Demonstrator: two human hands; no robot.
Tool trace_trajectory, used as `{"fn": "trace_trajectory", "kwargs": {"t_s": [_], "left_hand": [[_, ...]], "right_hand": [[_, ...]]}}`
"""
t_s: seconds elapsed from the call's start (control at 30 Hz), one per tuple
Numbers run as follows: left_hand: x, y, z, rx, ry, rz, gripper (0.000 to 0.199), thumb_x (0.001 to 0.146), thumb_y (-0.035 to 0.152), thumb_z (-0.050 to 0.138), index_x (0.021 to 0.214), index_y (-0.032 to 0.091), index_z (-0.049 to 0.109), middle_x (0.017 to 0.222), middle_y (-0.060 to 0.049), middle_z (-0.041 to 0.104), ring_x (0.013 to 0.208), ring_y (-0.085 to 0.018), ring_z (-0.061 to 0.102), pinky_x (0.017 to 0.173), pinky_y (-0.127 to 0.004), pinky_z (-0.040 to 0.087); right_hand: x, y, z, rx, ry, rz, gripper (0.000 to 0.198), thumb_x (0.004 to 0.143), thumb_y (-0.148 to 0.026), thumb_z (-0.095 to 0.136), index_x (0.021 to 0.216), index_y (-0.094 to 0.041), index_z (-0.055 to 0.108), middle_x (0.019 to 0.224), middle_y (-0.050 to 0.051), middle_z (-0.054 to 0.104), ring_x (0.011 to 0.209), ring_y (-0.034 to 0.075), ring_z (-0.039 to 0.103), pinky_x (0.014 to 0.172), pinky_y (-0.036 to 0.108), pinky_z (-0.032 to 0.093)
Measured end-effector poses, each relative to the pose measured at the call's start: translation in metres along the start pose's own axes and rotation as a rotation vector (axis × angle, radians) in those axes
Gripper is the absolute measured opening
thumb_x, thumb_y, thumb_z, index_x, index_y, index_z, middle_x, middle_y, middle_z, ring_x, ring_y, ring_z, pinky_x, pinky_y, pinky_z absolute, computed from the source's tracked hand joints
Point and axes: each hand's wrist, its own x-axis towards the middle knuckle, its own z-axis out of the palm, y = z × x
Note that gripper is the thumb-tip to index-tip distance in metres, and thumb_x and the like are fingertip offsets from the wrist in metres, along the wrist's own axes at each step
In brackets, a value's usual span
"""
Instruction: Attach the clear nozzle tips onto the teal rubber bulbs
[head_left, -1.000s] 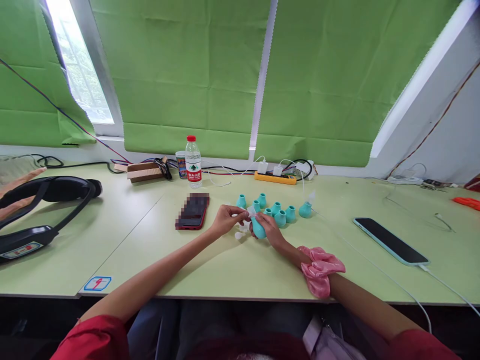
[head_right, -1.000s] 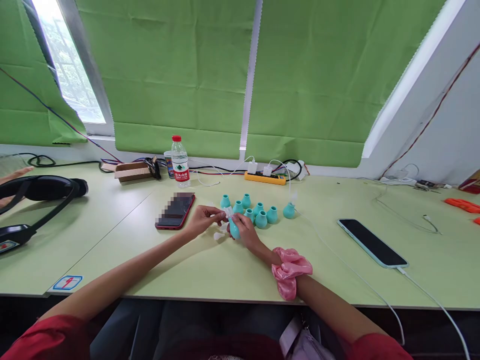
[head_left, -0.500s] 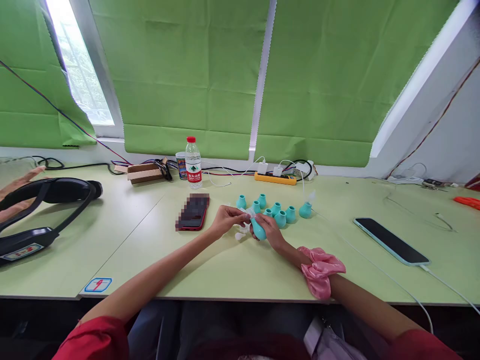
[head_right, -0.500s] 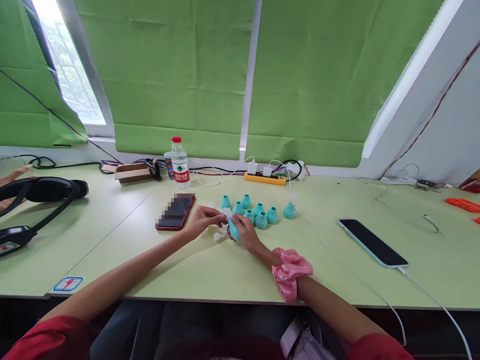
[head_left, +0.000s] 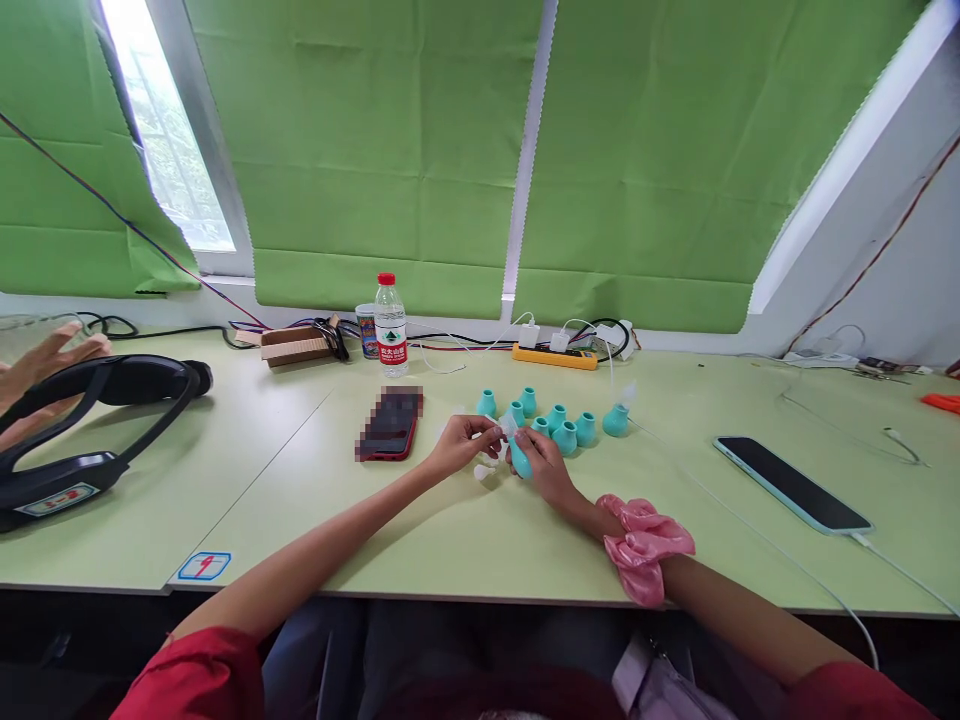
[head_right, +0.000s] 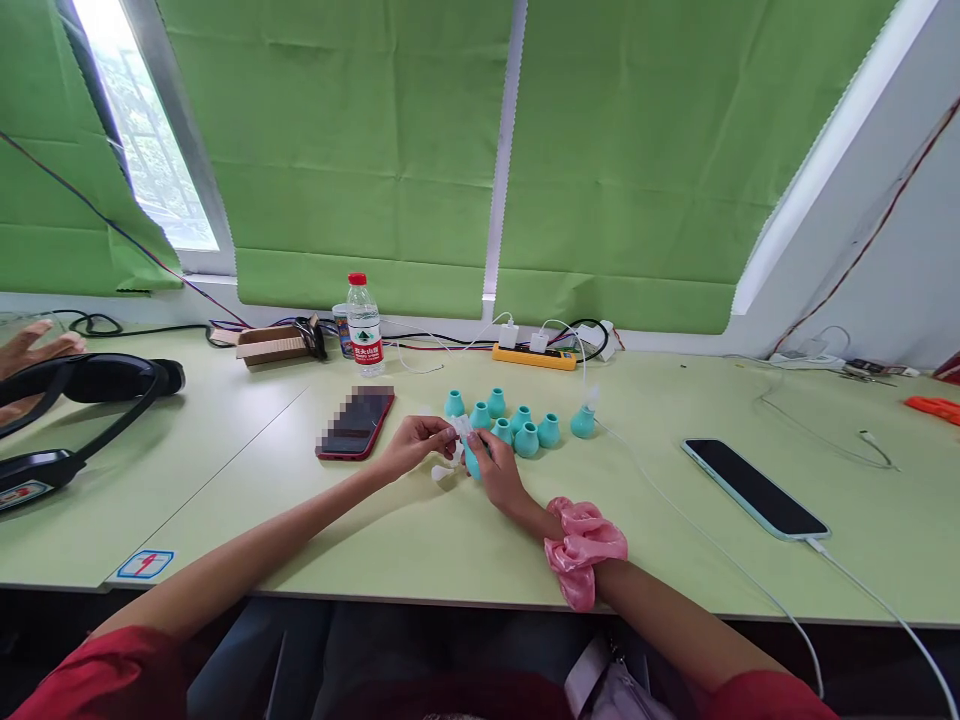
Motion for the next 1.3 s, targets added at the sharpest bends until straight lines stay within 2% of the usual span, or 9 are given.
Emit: {"fn": "trace_trajectory", "kwargs": {"t_s": [0.2, 0.4, 0.67, 0.83, 1.0, 1.07, 1.17, 1.3], "left_hand": [[-0.004, 0.003, 0.009, 0.117, 0.262, 0.054, 0.027, 0.062, 0.037, 0.062, 0.068, 0.010, 0.065, 0.065, -0.006, 0.063, 0.058, -0.013, 0.056, 0.055, -0.023, 0.048], [-0.008, 0.008, 0.016, 0.161, 0.340, 0.060, 0.027, 0.063, 0.035, 0.061, 0.074, 0.011, 0.067, 0.069, -0.007, 0.064, 0.055, -0.013, 0.057, 0.052, -0.023, 0.047], [-0.010, 0.005, 0.015, 0.361, 0.349, 0.151, 0.020, 0.067, 0.030, 0.057, 0.072, 0.013, 0.065, 0.067, -0.005, 0.062, 0.059, -0.012, 0.056, 0.054, -0.022, 0.048], [-0.009, 0.007, 0.015, 0.330, 0.286, 0.127, 0.016, 0.069, 0.027, 0.054, 0.069, 0.012, 0.061, 0.062, -0.004, 0.060, 0.057, -0.011, 0.055, 0.053, -0.021, 0.047], [-0.006, 0.011, 0.010, 0.219, 0.232, 0.080, 0.017, 0.066, 0.028, 0.056, 0.067, 0.012, 0.058, 0.062, -0.003, 0.058, 0.055, -0.010, 0.054, 0.052, -0.020, 0.047], [-0.003, 0.012, 0.006, 0.061, 0.180, 0.014, 0.020, 0.064, 0.030, 0.059, 0.066, 0.011, 0.057, 0.059, -0.002, 0.056, 0.053, -0.009, 0.054, 0.053, -0.022, 0.047], [0.000, 0.012, -0.001, -0.280, 0.037, -0.155, 0.022, 0.062, 0.030, 0.062, 0.066, 0.010, 0.055, 0.056, -0.001, 0.054, 0.051, -0.008, 0.052, 0.055, -0.023, 0.046], [0.001, 0.012, -0.004, -0.539, -0.085, -0.269, 0.019, 0.061, 0.025, 0.063, 0.061, 0.010, 0.052, 0.053, 0.002, 0.048, 0.051, -0.005, 0.047, 0.050, -0.016, 0.041]], "right_hand": [[0.002, 0.000, 0.002, -0.072, 0.125, -0.027, 0.031, 0.078, -0.045, 0.038, 0.070, -0.018, 0.049, 0.064, 0.001, 0.051, 0.059, 0.014, 0.045, 0.058, 0.025, 0.036], [0.001, -0.002, 0.002, -0.096, 0.091, -0.033, 0.030, 0.079, -0.043, 0.037, 0.070, -0.018, 0.050, 0.065, 0.001, 0.052, 0.061, 0.014, 0.045, 0.059, 0.025, 0.035], [-0.002, -0.007, 0.002, -0.120, 0.045, -0.016, 0.033, 0.080, -0.045, 0.035, 0.066, -0.018, 0.048, 0.059, -0.001, 0.049, 0.053, 0.011, 0.043, 0.053, 0.024, 0.034], [0.000, -0.008, 0.001, -0.103, 0.023, -0.015, 0.034, 0.079, -0.046, 0.035, 0.064, -0.018, 0.047, 0.055, -0.001, 0.047, 0.050, 0.011, 0.042, 0.050, 0.024, 0.035], [0.005, -0.008, -0.003, -0.031, 0.003, -0.005, 0.032, 0.076, -0.046, 0.042, 0.064, -0.018, 0.048, 0.054, -0.001, 0.049, 0.048, 0.010, 0.043, 0.048, 0.024, 0.035], [0.008, -0.008, -0.004, 0.098, -0.033, 0.081, 0.032, 0.073, -0.048, 0.044, 0.064, -0.018, 0.049, 0.052, -0.002, 0.049, 0.043, 0.010, 0.043, 0.042, 0.024, 0.033], [0.011, -0.010, -0.005, 0.335, -0.117, 0.251, 0.031, 0.071, -0.047, 0.046, 0.066, -0.016, 0.050, 0.048, -0.001, 0.050, 0.036, 0.010, 0.042, 0.036, 0.023, 0.028], [0.012, -0.012, -0.006, 0.602, -0.234, 0.439, 0.029, 0.072, -0.042, 0.044, 0.068, -0.014, 0.050, 0.047, -0.001, 0.049, 0.036, 0.009, 0.041, 0.036, 0.021, 0.025]]}}
